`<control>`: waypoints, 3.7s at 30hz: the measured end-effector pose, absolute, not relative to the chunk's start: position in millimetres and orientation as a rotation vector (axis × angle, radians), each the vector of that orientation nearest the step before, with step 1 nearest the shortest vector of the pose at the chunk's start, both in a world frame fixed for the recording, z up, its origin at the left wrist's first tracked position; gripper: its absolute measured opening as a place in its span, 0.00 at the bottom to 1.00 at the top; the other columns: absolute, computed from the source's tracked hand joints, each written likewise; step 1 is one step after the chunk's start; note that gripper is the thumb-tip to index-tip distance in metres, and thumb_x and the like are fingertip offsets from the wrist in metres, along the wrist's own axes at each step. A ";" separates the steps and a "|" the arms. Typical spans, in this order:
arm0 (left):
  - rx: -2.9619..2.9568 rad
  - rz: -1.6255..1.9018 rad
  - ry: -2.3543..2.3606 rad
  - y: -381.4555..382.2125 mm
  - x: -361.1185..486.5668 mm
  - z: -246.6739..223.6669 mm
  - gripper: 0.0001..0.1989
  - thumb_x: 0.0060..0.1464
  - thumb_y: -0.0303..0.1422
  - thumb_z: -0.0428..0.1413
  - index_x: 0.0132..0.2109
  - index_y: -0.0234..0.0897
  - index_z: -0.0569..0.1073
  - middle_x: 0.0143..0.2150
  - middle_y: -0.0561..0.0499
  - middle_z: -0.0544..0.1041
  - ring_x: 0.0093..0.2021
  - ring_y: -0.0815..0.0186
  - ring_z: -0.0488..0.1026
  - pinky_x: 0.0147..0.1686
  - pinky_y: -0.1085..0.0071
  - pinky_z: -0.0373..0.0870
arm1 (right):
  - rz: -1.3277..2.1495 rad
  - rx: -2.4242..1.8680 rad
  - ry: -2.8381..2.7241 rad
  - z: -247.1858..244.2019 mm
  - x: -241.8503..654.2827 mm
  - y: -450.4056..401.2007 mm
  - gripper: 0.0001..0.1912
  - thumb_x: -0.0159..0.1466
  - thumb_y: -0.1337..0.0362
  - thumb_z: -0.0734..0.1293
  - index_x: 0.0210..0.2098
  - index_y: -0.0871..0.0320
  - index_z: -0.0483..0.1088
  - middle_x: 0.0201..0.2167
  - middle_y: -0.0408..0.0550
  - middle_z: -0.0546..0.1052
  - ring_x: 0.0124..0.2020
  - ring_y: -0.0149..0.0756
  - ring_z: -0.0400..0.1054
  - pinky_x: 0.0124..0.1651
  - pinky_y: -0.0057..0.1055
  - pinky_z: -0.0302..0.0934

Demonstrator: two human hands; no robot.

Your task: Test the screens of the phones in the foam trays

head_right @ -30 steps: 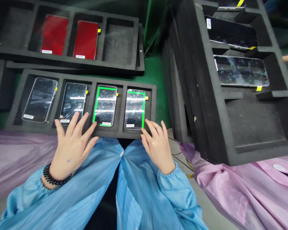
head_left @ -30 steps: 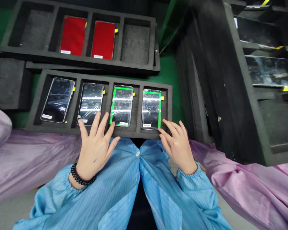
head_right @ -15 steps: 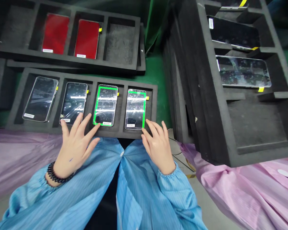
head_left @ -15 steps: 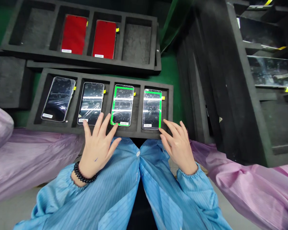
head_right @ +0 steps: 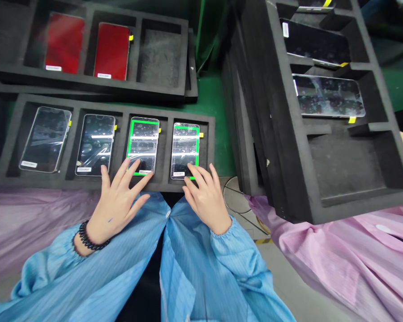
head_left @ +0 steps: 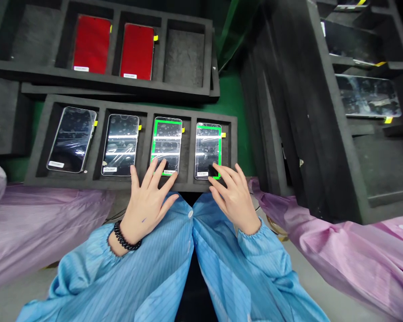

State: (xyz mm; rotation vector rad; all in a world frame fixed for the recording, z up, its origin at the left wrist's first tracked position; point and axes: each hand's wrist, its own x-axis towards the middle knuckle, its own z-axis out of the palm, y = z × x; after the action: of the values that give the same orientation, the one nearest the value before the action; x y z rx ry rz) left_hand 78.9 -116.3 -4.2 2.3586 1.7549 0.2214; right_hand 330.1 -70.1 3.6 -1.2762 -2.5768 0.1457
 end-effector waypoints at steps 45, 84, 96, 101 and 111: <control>2.306 0.734 1.750 -101.6 46.7 -31.6 0.26 0.70 0.39 0.40 0.73 0.56 0.54 0.78 0.56 0.41 0.77 0.46 0.41 0.71 0.32 0.24 | 0.134 -1.287 -2.493 2.5 361.2 -62.5 0.15 0.73 0.62 0.61 0.42 0.55 0.81 0.62 0.56 0.73 0.60 0.45 0.68 0.70 0.57 0.52; 2.562 0.676 1.413 -93.0 42.7 -22.7 0.24 0.71 0.45 0.40 0.65 0.50 0.69 0.75 0.45 0.54 0.76 0.47 0.46 0.70 0.32 0.27 | 0.263 -1.097 -2.586 -1.5 330.9 -55.2 0.14 0.72 0.62 0.61 0.48 0.57 0.77 0.64 0.58 0.71 0.62 0.46 0.66 0.71 0.56 0.52; 2.584 0.575 1.405 -90.4 42.7 -22.5 0.25 0.70 0.48 0.38 0.64 0.50 0.69 0.78 0.50 0.46 0.77 0.48 0.44 0.71 0.34 0.26 | 0.296 -1.017 -2.676 -2.8 320.4 -49.3 0.15 0.73 0.59 0.60 0.51 0.54 0.75 0.67 0.55 0.68 0.64 0.45 0.64 0.72 0.57 0.49; 2.548 0.565 1.407 -88.1 41.9 -24.5 0.24 0.69 0.48 0.41 0.64 0.52 0.69 0.76 0.48 0.52 0.77 0.48 0.44 0.70 0.33 0.27 | 0.302 -1.008 -2.702 -2.8 317.1 -45.3 0.14 0.73 0.60 0.60 0.49 0.54 0.76 0.67 0.56 0.68 0.64 0.46 0.64 0.72 0.59 0.50; 2.547 0.341 1.401 -64.3 32.9 -15.5 0.22 0.69 0.48 0.43 0.63 0.53 0.71 0.77 0.52 0.50 0.76 0.42 0.45 0.70 0.32 0.27 | 0.270 -1.015 -2.713 -1.8 314.0 -22.9 0.15 0.73 0.59 0.60 0.49 0.53 0.77 0.67 0.55 0.68 0.64 0.46 0.65 0.71 0.60 0.52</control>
State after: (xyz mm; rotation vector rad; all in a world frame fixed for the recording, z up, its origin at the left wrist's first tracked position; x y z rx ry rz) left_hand 32.9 -64.3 -15.5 2.5474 1.4008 0.3411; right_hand 314.0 -22.9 -1.8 -1.0150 -2.7133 0.2695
